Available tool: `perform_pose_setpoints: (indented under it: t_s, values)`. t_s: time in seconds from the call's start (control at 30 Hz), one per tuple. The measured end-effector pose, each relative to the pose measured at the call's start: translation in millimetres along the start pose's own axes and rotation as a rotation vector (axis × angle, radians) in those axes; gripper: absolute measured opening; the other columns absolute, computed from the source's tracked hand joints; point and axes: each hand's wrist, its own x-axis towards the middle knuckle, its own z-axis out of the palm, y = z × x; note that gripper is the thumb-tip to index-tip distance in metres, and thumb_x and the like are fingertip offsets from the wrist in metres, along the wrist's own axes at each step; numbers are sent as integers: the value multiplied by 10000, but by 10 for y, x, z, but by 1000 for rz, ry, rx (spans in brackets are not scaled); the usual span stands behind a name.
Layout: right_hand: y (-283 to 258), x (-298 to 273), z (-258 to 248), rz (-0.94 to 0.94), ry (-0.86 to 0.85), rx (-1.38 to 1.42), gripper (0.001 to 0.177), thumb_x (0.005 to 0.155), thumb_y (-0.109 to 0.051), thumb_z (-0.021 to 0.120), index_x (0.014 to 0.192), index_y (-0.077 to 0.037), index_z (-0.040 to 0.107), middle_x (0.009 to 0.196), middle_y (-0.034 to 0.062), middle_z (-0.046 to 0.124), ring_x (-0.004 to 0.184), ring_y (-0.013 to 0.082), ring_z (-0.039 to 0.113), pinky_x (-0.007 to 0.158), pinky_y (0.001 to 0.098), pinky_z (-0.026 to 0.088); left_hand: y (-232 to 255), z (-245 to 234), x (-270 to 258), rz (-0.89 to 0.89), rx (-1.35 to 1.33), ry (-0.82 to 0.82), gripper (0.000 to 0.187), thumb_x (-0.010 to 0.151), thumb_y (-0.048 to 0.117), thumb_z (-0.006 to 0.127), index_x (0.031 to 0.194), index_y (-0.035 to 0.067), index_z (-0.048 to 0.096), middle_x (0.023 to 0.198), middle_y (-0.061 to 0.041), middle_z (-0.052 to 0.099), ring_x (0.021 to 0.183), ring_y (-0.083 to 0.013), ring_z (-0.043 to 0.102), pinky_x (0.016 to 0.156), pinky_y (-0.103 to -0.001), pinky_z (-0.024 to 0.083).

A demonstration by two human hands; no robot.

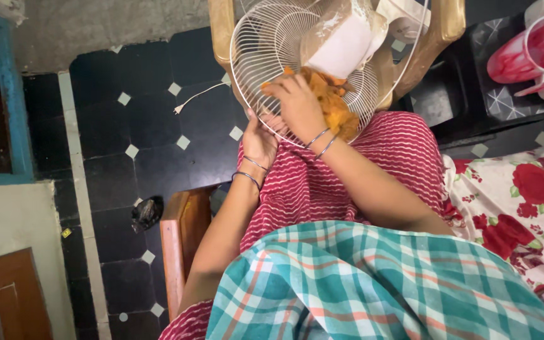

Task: The person wipes the front and back grilles and the fan blades using a cloth by hand.

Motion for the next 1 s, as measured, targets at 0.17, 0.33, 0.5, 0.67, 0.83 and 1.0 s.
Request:
perform_pose_setpoints:
  t_s: [0.17, 0.33, 0.5, 0.67, 0.83, 1.0]
  values:
    - [472, -77, 30, 42, 65, -125, 362, 853, 31, 558, 1137, -87, 749, 1141, 98, 671, 1093, 334, 574, 990, 418, 480, -104, -64, -83, -2, 139, 104, 606, 1044, 569, 415, 1037, -18, 565, 966, -187, 671, 915, -317, 652, 900, -452, 547]
    - [788, -244, 20, 155, 75, -223, 273, 871, -5, 604, 1088, -61, 760, 1085, 111, 663, 1074, 339, 588, 952, 420, 495, -62, 9, -145, -55, 227, 154, 657, 984, 584, 428, 1082, -44, 593, 1014, -205, 717, 967, -329, 686, 916, -443, 571]
    - [794, -399, -117, 144, 63, -61, 231, 891, 3, 617, 1056, -61, 765, 1060, 134, 679, 1036, 357, 612, 931, 436, 500, 514, -259, 672, 172, 254, 313, 609, 1016, 589, 444, 942, 9, 613, 768, -108, 628, 657, -246, 615, 624, -379, 551]
    - [685, -317, -291, 240, 130, 81, 168, 926, -4, 640, 1038, -51, 756, 1074, 156, 696, 1025, 374, 659, 917, 432, 526, 893, -383, 1374, 229, 437, 129, 424, 1120, 413, 594, 806, 148, 486, 610, 34, 457, 437, -117, 398, 360, -291, 340]
    - [673, -26, -145, 397, 272, 209, 237, 970, -56, 621, 1186, -54, 720, 1112, 163, 676, 1005, 355, 679, 903, 415, 550, 797, -305, 1541, 172, 469, 444, 302, 1024, 349, 541, 903, 97, 654, 653, -31, 605, 507, -147, 513, 456, -312, 444]
    - [738, 152, 288, 280, 120, 54, 273, 937, -54, 646, 1200, -3, 700, 1100, 234, 633, 1009, 420, 605, 897, 465, 500, 910, -377, 1382, 82, 442, 346, 227, 1040, 289, 557, 979, 80, 622, 744, -87, 653, 585, -205, 582, 548, -356, 519]
